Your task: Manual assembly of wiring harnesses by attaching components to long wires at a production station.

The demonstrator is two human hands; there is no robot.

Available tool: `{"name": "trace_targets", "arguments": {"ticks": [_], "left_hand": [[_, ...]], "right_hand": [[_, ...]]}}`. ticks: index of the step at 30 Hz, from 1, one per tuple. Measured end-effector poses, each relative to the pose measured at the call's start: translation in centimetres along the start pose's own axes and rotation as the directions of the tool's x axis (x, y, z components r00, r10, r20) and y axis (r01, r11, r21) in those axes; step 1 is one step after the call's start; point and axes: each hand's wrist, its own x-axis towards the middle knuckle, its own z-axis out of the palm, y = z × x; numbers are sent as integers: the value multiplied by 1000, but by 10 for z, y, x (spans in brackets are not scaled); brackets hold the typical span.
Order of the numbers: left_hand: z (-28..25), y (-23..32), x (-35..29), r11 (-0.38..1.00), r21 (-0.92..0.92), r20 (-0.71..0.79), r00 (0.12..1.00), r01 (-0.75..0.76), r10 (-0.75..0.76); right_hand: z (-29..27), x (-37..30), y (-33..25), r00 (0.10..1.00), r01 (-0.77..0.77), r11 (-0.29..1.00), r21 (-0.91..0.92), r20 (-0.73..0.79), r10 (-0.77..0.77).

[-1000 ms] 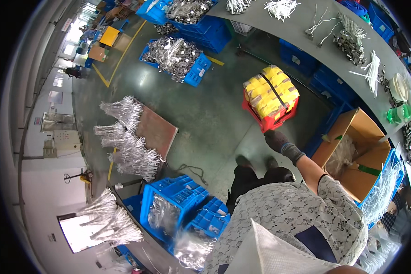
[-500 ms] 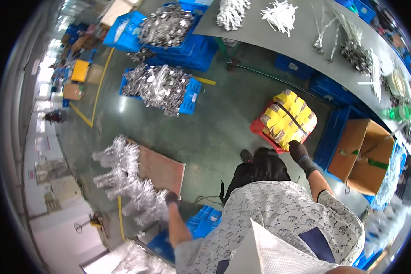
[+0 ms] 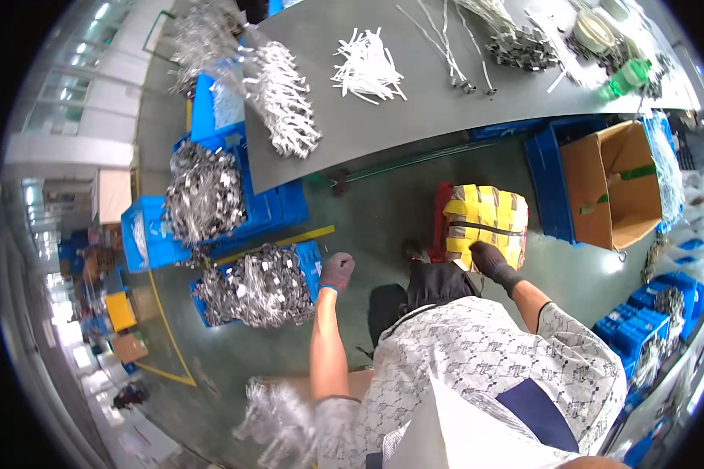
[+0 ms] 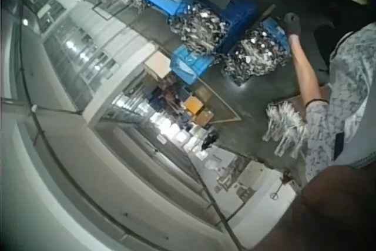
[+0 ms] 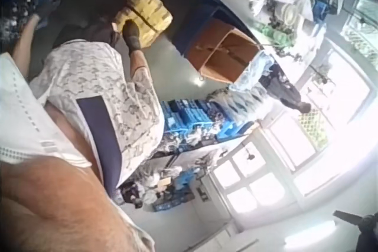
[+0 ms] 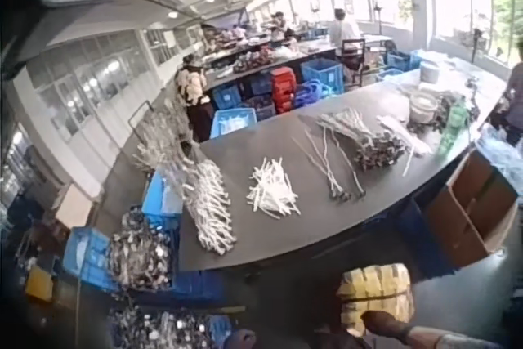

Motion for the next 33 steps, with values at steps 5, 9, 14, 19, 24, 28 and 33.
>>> {"name": "trace_targets", "arguments": {"ticks": [5, 9, 14, 19, 24, 28, 33], "left_hand": [[6, -7, 108, 986, -68, 127, 982, 152, -142], [4, 77, 217, 992, -81, 213, 971, -97, 112], [15, 144, 333, 983, -7, 223, 958, -181, 178], [35, 196, 416, 956, 62, 284, 923, -286, 258], [72, 223, 480, 987, 157, 159, 987, -44, 18], [95, 231, 517, 988, 147, 133, 988, 57, -77], [115, 251, 540, 910, 323, 49, 956, 259, -289]], "right_hand": [[-51, 74, -99, 996, -73, 977, 200, -29, 80], [-49, 117, -91, 951, -132, 951, 279, -235, 201], [-46, 120, -92, 880, -282, 924, 260, -313, 357], [-44, 114, -115, 800, -321, 858, 401, -371, 473], [-69, 140, -111, 721, -347, 753, 559, -355, 596], [-133, 191, -77, 742, -292, 816, 499, -419, 522], [-249, 292, -24, 805, -205, 891, 405, -448, 389]]}}
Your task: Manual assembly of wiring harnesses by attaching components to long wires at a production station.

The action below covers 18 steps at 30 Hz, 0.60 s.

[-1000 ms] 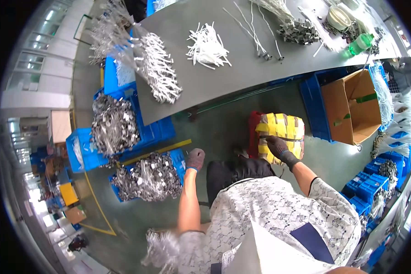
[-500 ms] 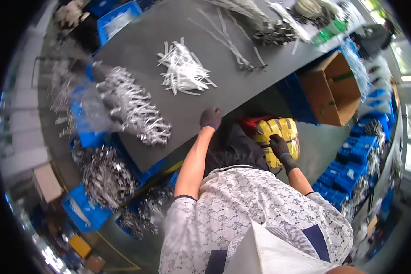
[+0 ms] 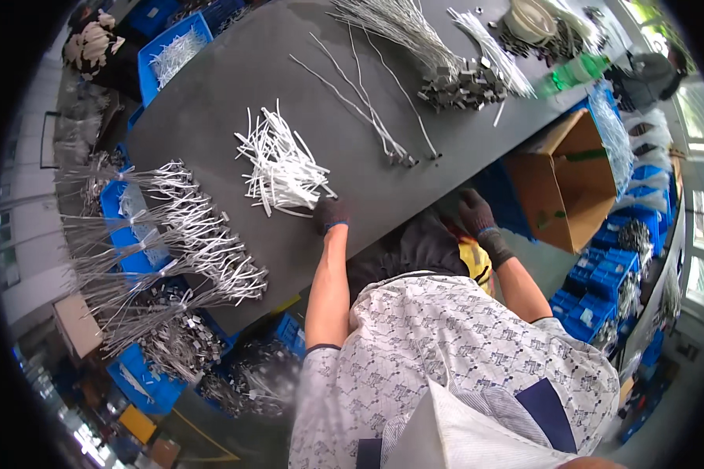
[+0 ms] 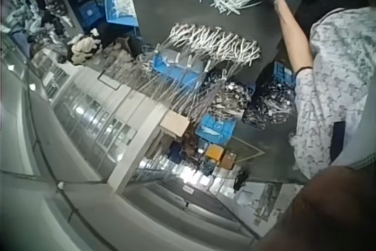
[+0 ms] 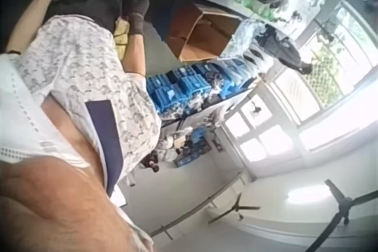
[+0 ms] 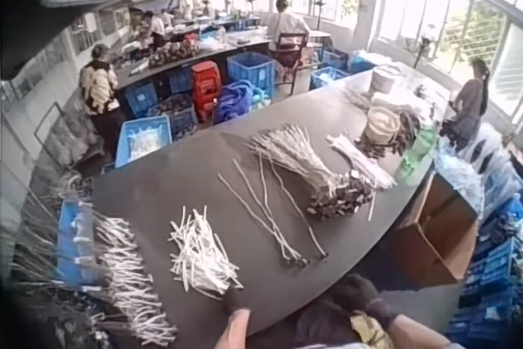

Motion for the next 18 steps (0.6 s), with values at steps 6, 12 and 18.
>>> {"name": "trace_targets", "arguments": {"ticks": [6, 12, 18], "left_hand": [[41, -19, 12, 997, -75, -210, 977, 22, -38], [54, -2, 31, 1000, 14, -211, 977, -3, 6], [24, -63, -33, 974, 226, -188, 982, 17, 27]], "right_hand": [[3, 148, -45, 987, 42, 987, -156, 162, -16], [-20, 199, 12, 945, 52, 987, 154, 313, -99], [-20, 238, 20, 988, 148, 985, 89, -69, -142]]}}
